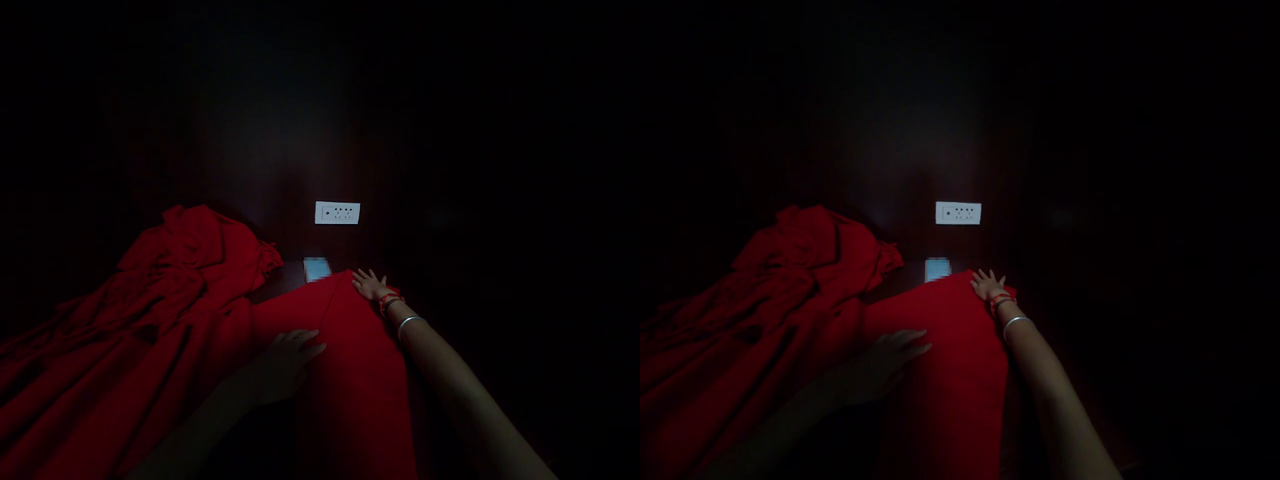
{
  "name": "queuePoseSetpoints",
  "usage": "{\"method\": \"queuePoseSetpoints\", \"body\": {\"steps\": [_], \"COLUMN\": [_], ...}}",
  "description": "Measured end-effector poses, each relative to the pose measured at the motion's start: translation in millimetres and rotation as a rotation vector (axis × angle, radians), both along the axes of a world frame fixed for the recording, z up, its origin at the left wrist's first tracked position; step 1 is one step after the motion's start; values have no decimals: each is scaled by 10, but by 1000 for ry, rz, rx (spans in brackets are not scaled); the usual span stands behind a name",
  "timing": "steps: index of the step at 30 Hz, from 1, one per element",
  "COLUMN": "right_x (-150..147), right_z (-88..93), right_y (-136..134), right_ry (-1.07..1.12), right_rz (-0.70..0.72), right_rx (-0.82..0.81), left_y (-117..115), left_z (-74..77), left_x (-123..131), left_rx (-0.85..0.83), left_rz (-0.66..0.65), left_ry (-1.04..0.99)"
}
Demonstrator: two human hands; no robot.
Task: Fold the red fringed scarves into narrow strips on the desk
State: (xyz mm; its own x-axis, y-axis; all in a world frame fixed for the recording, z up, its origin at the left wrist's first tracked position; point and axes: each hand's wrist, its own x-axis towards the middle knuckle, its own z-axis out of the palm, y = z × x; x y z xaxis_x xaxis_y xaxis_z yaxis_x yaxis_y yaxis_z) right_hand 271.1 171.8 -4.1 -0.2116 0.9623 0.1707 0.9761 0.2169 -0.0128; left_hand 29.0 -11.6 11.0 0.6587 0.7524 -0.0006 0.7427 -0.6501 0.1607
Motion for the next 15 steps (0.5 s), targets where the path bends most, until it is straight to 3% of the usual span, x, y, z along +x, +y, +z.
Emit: {"method": "queuePoseSetpoints", "body": {"steps": [4, 6, 9, 12, 15], "right_x": [-144, -207, -274, -302, -289], "right_z": [44, 82, 161, 208, 165], "right_y": [-121, -186, -368, -750, -1223], "right_ry": [13, 20, 36, 74, 70], "right_rz": [161, 139, 56, 137, 221], "right_rx": [-221, -321, -290, -202, -287], "left_y": [20, 36, 55, 76, 101], "left_z": [-14, -22, 3, 60, 113], "left_x": [4, 1, -13, -36, -64], "left_rx": [7, 15, -13, -71, -119], "left_rz": [-8, -20, -19, -40, -59], "left_ry": [1, -2, 22, 49, 48]}}
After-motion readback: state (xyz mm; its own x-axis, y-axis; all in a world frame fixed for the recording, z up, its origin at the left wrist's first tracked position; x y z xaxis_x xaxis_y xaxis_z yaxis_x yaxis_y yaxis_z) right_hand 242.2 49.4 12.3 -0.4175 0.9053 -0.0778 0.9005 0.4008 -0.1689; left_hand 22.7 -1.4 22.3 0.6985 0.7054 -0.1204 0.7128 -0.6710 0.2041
